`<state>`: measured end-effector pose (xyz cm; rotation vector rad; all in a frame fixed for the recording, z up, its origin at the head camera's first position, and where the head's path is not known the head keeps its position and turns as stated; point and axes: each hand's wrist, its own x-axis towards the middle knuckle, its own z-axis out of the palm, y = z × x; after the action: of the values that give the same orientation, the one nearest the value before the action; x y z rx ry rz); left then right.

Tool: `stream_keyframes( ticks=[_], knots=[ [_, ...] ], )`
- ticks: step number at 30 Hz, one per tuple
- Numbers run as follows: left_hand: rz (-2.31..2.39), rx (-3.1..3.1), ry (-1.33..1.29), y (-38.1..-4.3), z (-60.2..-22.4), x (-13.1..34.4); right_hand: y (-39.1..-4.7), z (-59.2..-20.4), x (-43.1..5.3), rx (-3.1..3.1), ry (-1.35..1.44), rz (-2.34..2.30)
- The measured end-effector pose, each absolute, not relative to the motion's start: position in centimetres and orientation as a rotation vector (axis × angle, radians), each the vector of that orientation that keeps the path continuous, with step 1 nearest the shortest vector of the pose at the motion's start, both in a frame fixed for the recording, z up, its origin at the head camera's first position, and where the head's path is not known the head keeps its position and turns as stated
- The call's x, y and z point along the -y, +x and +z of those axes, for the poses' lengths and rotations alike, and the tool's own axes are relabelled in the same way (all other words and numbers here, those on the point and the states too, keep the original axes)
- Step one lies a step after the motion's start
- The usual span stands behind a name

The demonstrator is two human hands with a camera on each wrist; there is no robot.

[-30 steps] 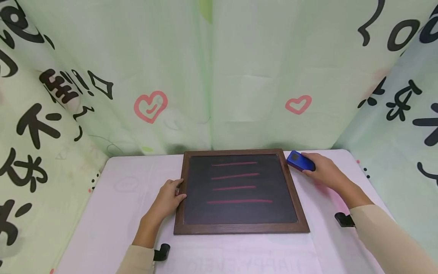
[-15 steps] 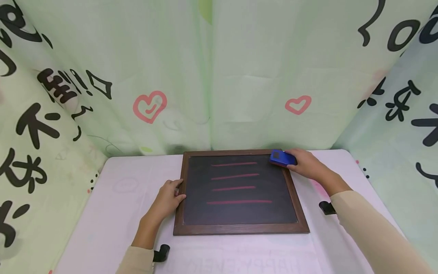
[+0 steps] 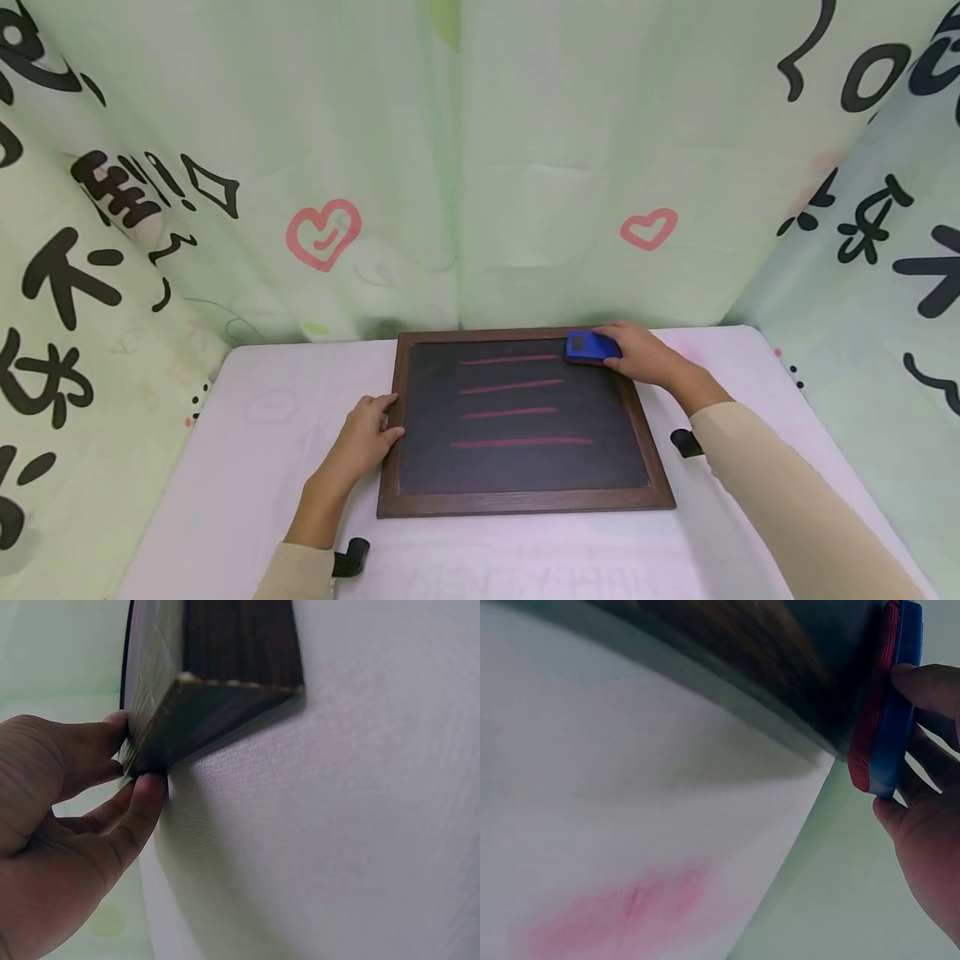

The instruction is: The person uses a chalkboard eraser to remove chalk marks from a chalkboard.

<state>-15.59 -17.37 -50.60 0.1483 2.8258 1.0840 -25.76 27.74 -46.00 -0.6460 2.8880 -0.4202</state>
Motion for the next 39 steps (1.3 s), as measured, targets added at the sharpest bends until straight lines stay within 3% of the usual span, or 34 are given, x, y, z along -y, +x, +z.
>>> stream_keyframes(
  ticks=[39],
  knots=[
    [1.062, -2.833, 0.150, -15.5, -50.5, 17.3, -26.6, -47.7, -21.9, -2.870, -0.780, -0.463]
  ],
)
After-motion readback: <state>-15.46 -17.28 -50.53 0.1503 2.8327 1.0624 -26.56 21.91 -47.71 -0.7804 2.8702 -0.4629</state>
